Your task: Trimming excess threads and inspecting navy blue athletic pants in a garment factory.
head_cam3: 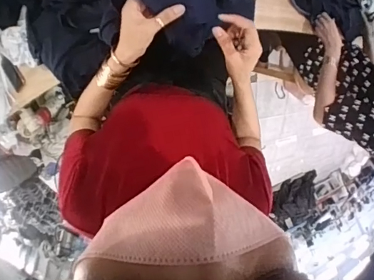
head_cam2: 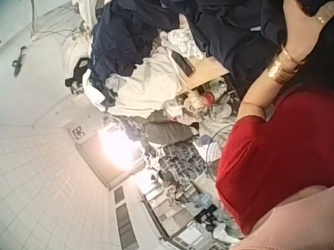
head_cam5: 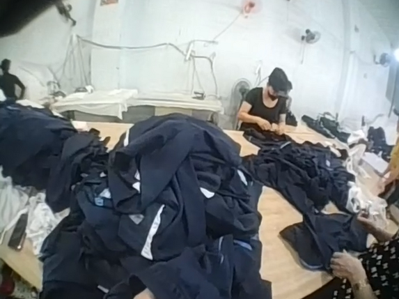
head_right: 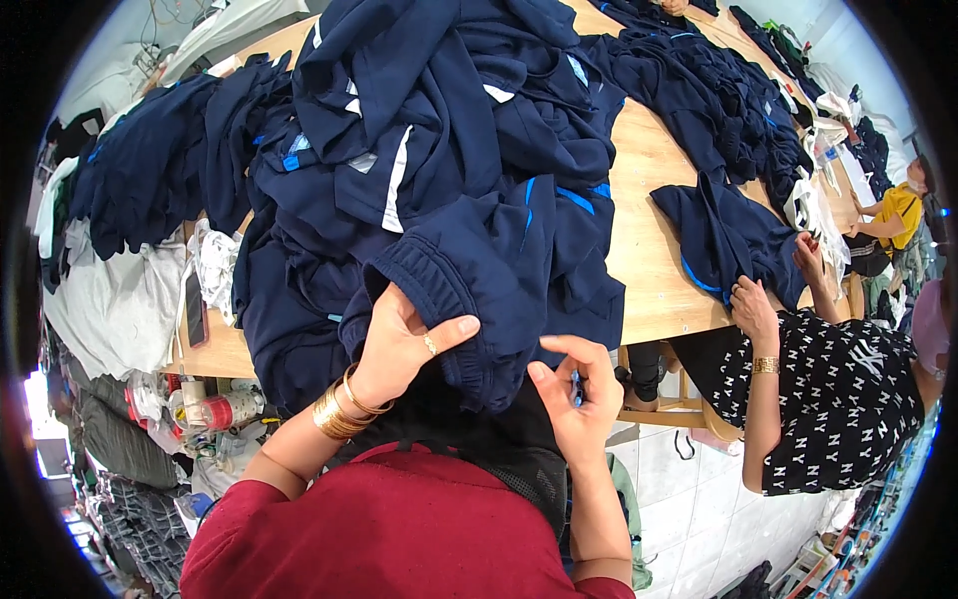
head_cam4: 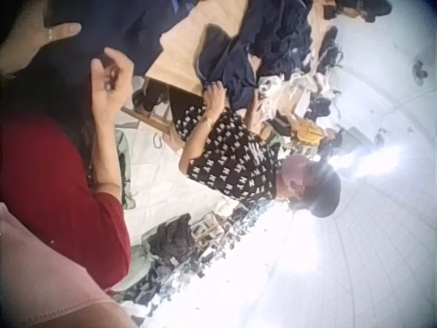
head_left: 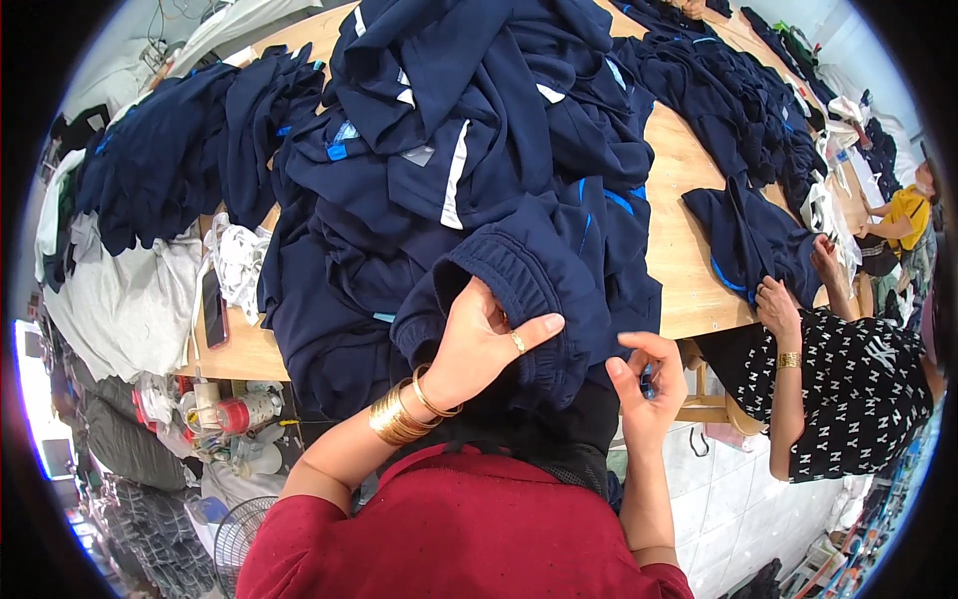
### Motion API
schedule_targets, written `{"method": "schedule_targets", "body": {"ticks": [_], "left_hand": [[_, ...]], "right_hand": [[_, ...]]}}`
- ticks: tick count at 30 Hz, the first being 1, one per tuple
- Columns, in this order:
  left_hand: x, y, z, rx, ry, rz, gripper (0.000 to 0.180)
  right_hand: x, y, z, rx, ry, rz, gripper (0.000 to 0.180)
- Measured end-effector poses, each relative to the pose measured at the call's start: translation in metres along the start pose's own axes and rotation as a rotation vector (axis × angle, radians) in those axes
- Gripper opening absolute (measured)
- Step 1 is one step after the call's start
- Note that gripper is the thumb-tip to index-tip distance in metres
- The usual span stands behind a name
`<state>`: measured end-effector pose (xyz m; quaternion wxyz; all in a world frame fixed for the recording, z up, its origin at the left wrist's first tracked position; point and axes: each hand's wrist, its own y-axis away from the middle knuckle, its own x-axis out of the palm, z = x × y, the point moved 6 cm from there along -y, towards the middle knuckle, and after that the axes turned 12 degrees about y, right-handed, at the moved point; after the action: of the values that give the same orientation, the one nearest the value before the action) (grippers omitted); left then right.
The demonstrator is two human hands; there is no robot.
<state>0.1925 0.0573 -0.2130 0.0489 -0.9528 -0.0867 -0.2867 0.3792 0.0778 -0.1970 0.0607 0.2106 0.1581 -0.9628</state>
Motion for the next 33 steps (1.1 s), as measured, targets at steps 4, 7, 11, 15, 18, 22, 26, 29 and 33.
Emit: {"method": "schedule_targets", "body": {"ticks": [4, 7, 11, 15, 18, 22, 26, 29, 33], "left_hand": [[0.006, 0.007, 0.007, -0.079, 0.036, 0.017, 0.062], [0.007, 0.009, 0.01, -0.118, 0.035, 0.052, 0.063], [-0.004, -0.001, -0.002, -0.048, 0.126, 0.01, 0.05], [-0.031, -0.013, -0.016, -0.132, 0.406, -0.17, 0.028], [-0.03, -0.012, -0.018, -0.124, 0.441, -0.15, 0.026], [-0.031, -0.015, -0.023, -0.101, 0.466, -0.167, 0.026], [-0.039, -0.017, -0.028, -0.091, 0.475, -0.128, 0.032], [-0.046, -0.018, -0.029, -0.081, 0.514, -0.135, 0.035], [-0.048, -0.018, -0.029, -0.056, 0.564, -0.088, 0.037]], "right_hand": [[0.015, -0.003, 0.015, -0.171, 0.22, 0.056, 0.037], [0.019, -0.005, 0.017, -0.273, 0.24, 0.043, 0.032], [0.014, -0.002, 0.013, -0.242, 0.203, 0.08, 0.029], [0.007, 0.006, 0.005, -0.264, 0.243, 0.142, 0.029], [0.002, 0.01, -0.001, -0.18, 0.286, 0.155, 0.028], [-0.002, 0.014, -0.008, -0.176, 0.307, 0.161, 0.028], [-0.006, 0.019, -0.016, -0.154, 0.307, 0.195, 0.024], [-0.01, 0.021, -0.02, -0.144, 0.32, 0.193, 0.021], [-0.011, 0.027, -0.023, -0.089, 0.331, 0.237, 0.015]]}}
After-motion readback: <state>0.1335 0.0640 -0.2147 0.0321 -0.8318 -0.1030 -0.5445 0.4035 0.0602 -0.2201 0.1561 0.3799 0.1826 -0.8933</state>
